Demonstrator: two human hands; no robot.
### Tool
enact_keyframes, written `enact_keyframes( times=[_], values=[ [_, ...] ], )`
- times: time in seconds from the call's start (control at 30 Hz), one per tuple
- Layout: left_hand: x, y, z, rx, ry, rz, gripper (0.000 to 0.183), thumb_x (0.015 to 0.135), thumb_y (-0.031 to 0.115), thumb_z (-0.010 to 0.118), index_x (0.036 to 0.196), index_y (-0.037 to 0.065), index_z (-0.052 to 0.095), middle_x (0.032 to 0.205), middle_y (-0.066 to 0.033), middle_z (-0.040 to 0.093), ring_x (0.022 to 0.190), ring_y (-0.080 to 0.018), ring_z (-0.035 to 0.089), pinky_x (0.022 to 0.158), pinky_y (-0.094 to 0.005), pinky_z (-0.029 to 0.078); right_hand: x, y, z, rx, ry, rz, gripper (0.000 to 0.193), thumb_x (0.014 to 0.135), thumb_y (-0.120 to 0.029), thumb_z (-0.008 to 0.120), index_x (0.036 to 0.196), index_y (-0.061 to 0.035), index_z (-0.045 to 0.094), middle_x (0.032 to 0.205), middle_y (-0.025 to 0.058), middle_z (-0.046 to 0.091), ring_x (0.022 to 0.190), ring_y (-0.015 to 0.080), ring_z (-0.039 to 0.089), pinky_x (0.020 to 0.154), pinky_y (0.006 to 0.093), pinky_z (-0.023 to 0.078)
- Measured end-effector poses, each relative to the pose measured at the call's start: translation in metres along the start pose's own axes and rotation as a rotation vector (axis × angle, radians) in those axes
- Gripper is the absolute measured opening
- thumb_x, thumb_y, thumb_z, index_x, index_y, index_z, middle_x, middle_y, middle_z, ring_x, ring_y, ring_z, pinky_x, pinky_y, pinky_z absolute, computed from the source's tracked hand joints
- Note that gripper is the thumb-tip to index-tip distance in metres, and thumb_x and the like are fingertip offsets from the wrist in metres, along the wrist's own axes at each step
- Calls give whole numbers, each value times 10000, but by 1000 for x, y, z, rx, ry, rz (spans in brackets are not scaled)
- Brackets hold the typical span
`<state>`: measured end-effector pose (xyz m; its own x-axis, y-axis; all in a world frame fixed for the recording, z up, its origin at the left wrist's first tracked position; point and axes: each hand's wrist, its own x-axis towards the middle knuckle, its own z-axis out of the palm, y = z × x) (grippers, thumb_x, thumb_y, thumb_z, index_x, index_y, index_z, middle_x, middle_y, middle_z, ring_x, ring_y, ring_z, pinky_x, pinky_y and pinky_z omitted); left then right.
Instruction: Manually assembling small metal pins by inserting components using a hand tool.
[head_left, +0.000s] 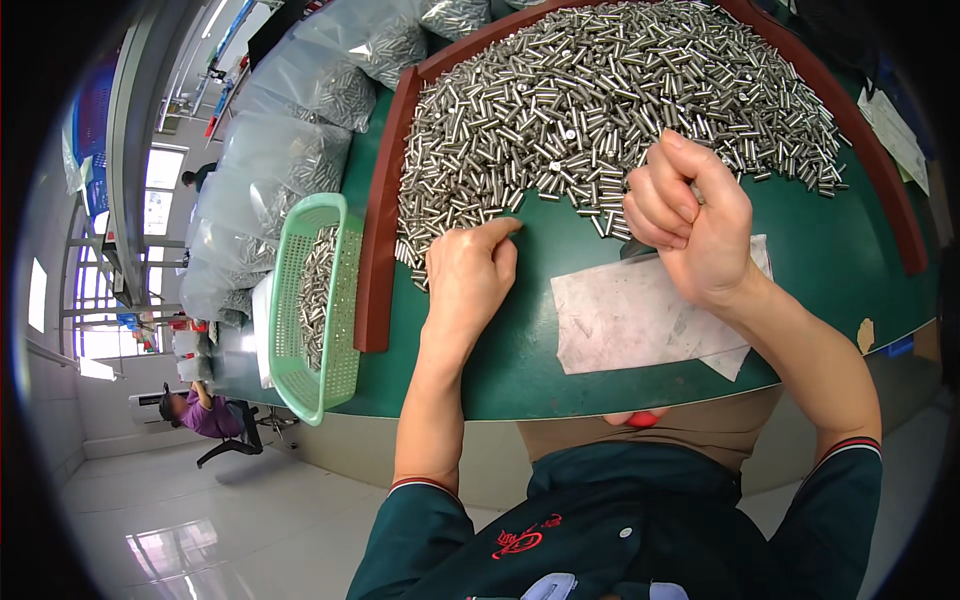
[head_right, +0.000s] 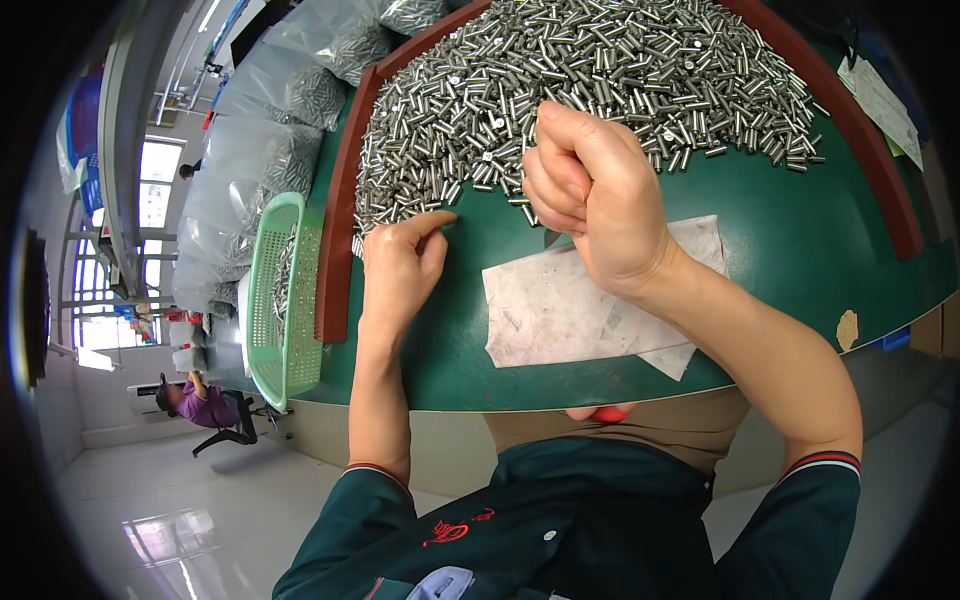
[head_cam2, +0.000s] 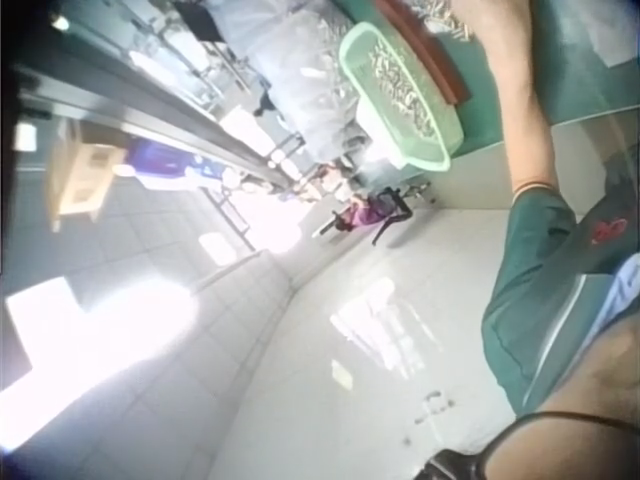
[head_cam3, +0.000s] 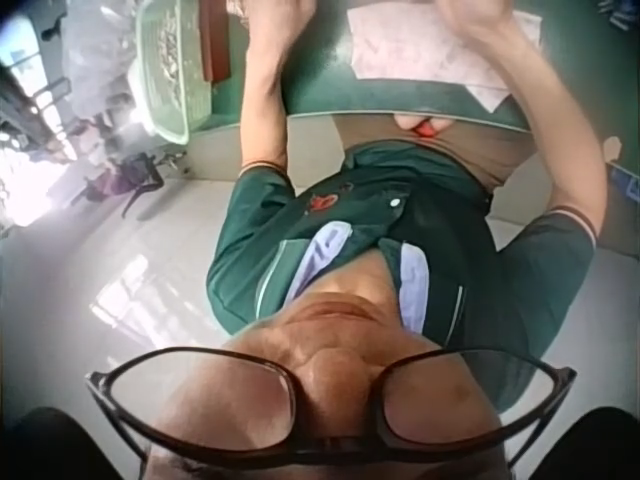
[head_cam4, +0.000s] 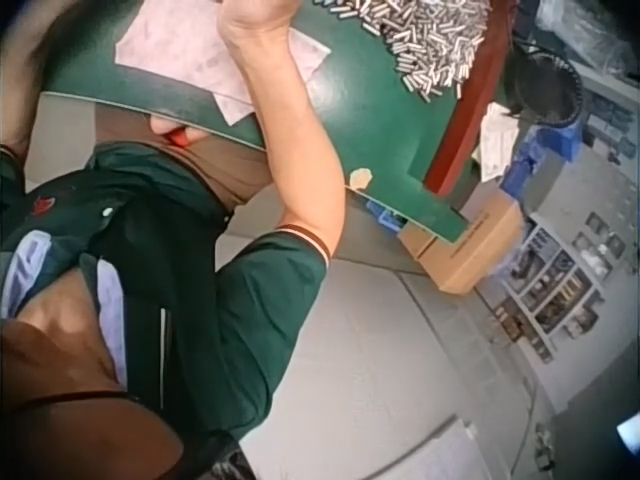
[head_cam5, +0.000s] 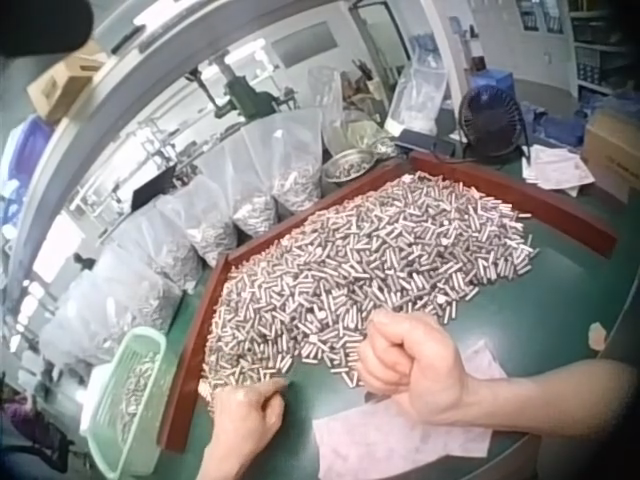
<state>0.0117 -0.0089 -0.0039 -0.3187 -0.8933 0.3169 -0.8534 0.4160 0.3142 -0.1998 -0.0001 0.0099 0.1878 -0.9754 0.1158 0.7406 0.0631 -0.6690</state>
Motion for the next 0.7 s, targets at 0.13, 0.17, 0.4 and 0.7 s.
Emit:
enact_keyframes(
  times=[0.13,0.17,0.4,0.7],
  values=[
    [-5,6,-3,186,-66,-16,173,716,52,515,827,37,648,521,-173,525,453,-308,520,476,-384,418,0,0,1,-1,0,11,400,870,-218,347,489,-129,263,409,-31,233,376,60,160,363,222,146],
    [-6,6,-3,258,-105,-13,186,721,52,512,855,38,641,519,-176,523,456,-315,521,476,-395,417,0,1,1,-2,0,13,400,870,-218,347,489,-129,263,409,-31,233,376,60,160,363,222,146],
    [-10,18,5,272,-172,28,252,751,65,509,984,-2,578,492,-179,495,445,-324,512,447,-422,399,1,4,2,-11,14,23,402,869,-223,349,487,-129,264,411,-32,235,375,60,159,361,223,146],
    [-11,27,7,398,-213,219,325,683,24,517,1001,24,588,510,-116,500,461,-262,510,450,-373,405,-1,-3,0,-17,21,25,408,872,-229,346,485,-130,259,410,-31,232,376,60,162,365,222,145]
  ],
)
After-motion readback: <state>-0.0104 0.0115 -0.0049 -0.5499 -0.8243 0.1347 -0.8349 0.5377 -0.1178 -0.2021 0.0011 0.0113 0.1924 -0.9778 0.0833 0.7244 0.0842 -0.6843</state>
